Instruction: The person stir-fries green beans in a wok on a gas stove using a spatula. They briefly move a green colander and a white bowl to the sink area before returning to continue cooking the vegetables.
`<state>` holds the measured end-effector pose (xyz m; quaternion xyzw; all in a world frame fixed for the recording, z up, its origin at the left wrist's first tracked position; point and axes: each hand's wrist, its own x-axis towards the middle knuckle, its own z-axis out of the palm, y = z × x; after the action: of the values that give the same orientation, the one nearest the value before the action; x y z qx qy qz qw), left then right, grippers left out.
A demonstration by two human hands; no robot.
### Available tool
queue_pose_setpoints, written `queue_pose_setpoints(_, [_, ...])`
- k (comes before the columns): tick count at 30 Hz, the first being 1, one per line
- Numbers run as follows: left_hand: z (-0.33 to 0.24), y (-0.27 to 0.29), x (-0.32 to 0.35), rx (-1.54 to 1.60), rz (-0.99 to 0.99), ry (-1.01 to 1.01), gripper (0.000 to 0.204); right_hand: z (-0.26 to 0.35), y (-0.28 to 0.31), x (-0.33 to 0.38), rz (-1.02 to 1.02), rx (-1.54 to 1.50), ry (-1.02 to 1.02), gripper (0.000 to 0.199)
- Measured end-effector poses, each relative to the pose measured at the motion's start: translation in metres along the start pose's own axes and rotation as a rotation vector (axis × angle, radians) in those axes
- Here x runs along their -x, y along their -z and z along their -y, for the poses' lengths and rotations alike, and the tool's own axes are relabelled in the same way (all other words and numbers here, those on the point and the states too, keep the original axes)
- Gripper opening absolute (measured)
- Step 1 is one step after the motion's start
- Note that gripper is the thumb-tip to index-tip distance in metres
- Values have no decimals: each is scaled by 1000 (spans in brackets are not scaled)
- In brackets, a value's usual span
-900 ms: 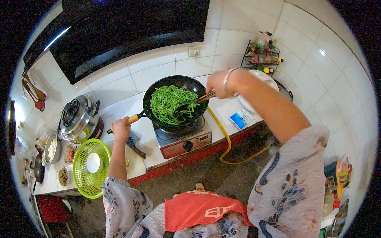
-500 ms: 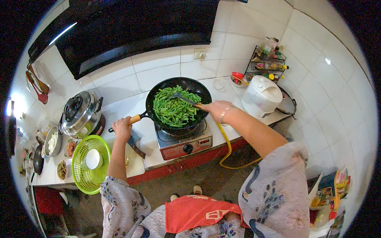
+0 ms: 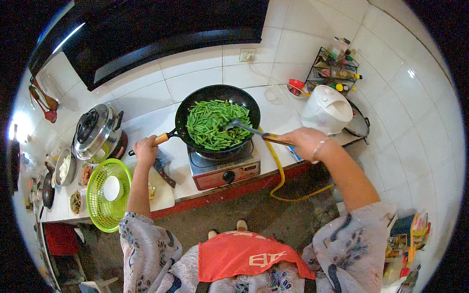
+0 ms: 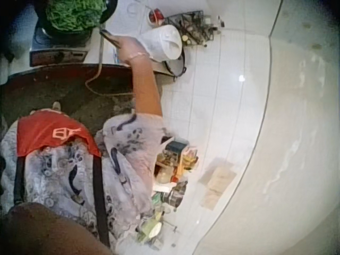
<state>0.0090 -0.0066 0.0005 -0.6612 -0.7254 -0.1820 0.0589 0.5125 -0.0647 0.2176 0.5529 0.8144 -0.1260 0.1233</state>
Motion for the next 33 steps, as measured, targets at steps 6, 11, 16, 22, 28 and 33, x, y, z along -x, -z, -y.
queue_pose_setpoints(6, [6,3,4,15,1,19,38,-4,5,-10,-5,-10,63,57])
queue_pose_setpoints(11, [6,0,0,-23,33,4,42,-13,-29,-22,-6,-108,2,51])
queue_pose_setpoints(16, [9,1,0,-6,29,-28,43,-36,-15,0,-158,-191,13,48])
queue_pose_setpoints(22, [15,-1,5,-42,20,9,43,-21,31,32,-114,-103,77,45])
queue_pose_setpoints(28, [3,-2,0,-28,25,18,42,1,-17,-15,-28,-94,-102,50])
queue_pose_setpoints(33, [6,-2,1,-16,6,-13,41,-18,-54,-9,-176,-29,-63,44])
